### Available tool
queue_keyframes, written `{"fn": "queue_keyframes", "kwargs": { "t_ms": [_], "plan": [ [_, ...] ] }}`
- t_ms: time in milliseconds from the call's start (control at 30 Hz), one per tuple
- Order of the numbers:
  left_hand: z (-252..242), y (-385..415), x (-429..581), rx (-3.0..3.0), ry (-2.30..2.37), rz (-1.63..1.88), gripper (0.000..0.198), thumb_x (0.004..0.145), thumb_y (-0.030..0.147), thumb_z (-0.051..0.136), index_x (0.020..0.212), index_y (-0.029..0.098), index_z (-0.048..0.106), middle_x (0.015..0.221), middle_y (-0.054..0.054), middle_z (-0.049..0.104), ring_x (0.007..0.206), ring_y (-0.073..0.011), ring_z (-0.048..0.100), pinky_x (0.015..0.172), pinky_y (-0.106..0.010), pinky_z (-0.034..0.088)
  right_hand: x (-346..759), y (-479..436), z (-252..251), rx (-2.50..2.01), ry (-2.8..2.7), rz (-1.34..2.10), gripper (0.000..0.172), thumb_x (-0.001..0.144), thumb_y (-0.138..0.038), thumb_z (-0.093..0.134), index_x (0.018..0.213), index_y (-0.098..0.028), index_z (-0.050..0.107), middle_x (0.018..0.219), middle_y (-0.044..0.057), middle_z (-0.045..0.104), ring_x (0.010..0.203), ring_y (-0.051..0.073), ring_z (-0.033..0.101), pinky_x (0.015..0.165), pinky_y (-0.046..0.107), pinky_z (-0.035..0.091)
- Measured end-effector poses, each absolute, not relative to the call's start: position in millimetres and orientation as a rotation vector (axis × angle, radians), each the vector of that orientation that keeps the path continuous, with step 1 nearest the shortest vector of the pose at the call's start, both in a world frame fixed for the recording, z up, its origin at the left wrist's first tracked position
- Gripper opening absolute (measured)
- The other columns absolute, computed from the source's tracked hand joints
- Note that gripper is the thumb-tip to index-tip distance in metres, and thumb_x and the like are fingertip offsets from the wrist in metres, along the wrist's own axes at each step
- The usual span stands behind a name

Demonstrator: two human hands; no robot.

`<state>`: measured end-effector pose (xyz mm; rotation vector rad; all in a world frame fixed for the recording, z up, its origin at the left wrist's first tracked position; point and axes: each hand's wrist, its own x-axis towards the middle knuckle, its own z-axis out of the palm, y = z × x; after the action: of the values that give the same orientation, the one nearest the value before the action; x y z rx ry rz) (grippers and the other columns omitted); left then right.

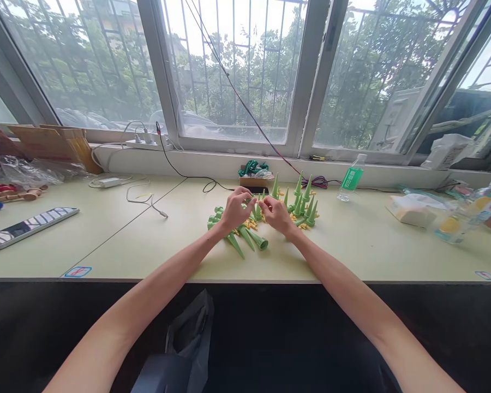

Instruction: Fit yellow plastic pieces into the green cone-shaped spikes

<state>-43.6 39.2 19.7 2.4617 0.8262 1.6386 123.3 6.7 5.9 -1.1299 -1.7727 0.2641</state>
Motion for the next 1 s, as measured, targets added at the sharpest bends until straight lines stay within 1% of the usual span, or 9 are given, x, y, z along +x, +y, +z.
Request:
{"fn": "queue_keyframes", "kwargs": {
  "t_ms": [300,500,700,867,1000],
  "plan": [
    [20.5,37.5,-44.4,2.513,0.786,1.650,0.021,0.090,0.028,0.060,0.073,0.015,0.063,0.091,-0.007,0.063,0.078,-0.0145,0.061,0.065,-0.027,0.056,121.3,2.9,7.8,-1.150,-1.765,0.334,0.038,0.095,-0.043,0.045,0.064,-0.021,0.042,0.051,-0.003,0.047,0.053,0.012,0.043,0.056,0.026,0.031],
    [21.7,36.1,-45.2,2.518,0.784,1.646,0.021,0.088,0.029,0.063,0.072,0.016,0.064,0.092,-0.008,0.065,0.079,-0.0153,0.062,0.068,-0.028,0.056,120.9,1.3,8.6,-1.142,-1.764,0.396,0.043,0.094,-0.049,0.045,0.061,-0.021,0.044,0.047,-0.003,0.045,0.049,0.012,0.042,0.053,0.026,0.029],
    [22.8,34.8,-45.8,2.512,0.762,1.640,0.021,0.089,0.030,0.062,0.073,0.016,0.064,0.093,-0.008,0.064,0.079,-0.0146,0.062,0.067,-0.027,0.056,121.4,2.5,7.9,-1.125,-1.783,0.382,0.054,0.094,-0.056,0.040,0.054,-0.021,0.039,0.044,-0.002,0.040,0.047,0.011,0.038,0.052,0.027,0.027],
    [23.7,33.8,-46.1,2.524,0.736,1.650,0.021,0.089,0.028,0.062,0.072,0.016,0.064,0.092,-0.008,0.065,0.080,-0.0150,0.062,0.068,-0.028,0.057,122.6,8.2,4.4,-1.121,-1.799,0.339,0.058,0.095,-0.058,0.036,0.051,-0.021,0.034,0.044,-0.002,0.037,0.047,0.010,0.034,0.051,0.028,0.024],
    [22.7,35.3,-45.5,2.503,0.740,1.646,0.022,0.089,0.029,0.062,0.072,0.016,0.064,0.092,-0.008,0.065,0.079,-0.0146,0.062,0.067,-0.027,0.057,122.6,11.0,3.0,-1.120,-1.795,0.305,0.059,0.095,-0.060,0.035,0.052,-0.020,0.036,0.047,-0.002,0.039,0.048,0.011,0.037,0.053,0.028,0.026]
  ]
}}
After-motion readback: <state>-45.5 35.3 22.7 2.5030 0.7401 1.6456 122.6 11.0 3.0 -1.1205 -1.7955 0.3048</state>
